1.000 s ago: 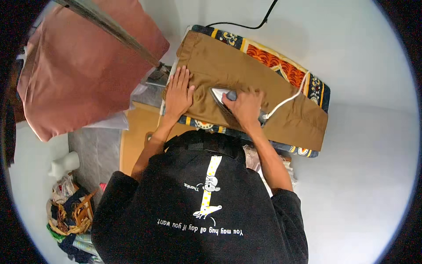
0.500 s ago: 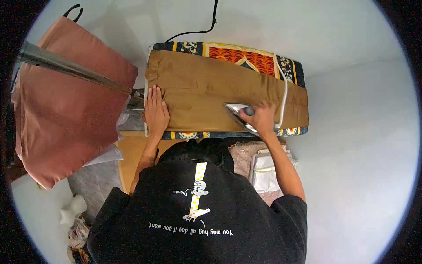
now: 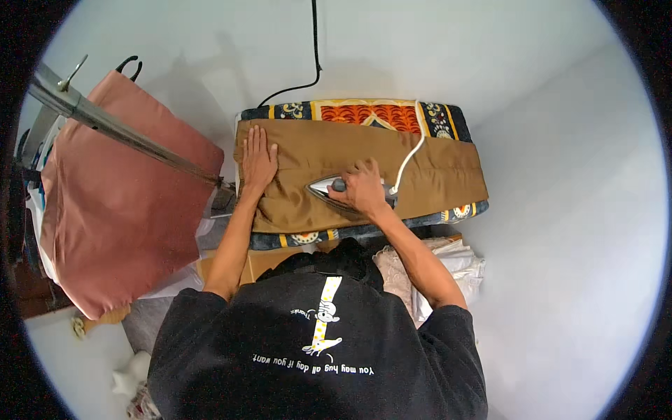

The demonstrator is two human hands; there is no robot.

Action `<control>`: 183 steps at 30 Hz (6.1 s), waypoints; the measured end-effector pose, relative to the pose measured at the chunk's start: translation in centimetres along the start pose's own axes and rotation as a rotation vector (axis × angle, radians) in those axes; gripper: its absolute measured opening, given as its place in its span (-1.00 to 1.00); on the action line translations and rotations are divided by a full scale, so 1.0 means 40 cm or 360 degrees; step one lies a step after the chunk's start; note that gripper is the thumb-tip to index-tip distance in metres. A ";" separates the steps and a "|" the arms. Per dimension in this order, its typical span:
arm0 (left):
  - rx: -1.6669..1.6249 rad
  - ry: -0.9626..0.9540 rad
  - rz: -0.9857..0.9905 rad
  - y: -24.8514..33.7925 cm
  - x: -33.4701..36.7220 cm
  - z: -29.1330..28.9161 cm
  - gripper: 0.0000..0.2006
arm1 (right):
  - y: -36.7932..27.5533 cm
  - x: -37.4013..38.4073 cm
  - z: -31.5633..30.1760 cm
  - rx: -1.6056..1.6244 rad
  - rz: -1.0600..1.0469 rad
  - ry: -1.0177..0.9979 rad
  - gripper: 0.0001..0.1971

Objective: The recorder is ironing and folding a pair of brown pants on an ironing board.

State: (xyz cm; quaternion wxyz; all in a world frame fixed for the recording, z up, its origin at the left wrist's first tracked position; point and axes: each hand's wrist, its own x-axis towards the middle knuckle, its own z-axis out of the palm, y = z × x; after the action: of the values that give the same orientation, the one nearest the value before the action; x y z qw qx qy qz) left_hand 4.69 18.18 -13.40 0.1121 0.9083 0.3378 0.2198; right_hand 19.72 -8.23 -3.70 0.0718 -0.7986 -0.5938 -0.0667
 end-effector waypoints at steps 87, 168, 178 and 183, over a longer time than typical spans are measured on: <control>0.0212 -0.0017 -0.0010 -0.021 0.070 0.045 -0.31 | 0.587 -0.080 -0.029 0.0075 0.1190 -0.0053 -0.35; 0.0103 -0.0021 -0.0088 -0.037 0.014 0.006 -0.34 | 0.160 0.295 0.039 0.0215 0.0175 -0.0196 -0.53; 0.0158 0.0017 -0.0064 -0.026 0.020 0.016 -0.33 | 0.607 -0.025 -0.068 0.0040 0.0721 -0.0142 -0.39; 0.0090 0.0019 -0.0069 -0.030 0.023 0.020 -0.33 | 0.476 -0.033 -0.086 0.0224 0.0136 -0.0277 -0.50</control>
State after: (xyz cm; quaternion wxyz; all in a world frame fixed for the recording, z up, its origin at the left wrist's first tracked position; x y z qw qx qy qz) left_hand 5.01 19.63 -14.23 0.0892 0.9022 0.3641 0.2132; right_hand 37.49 -15.56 -1.25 0.0786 -0.8189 -0.5665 0.0476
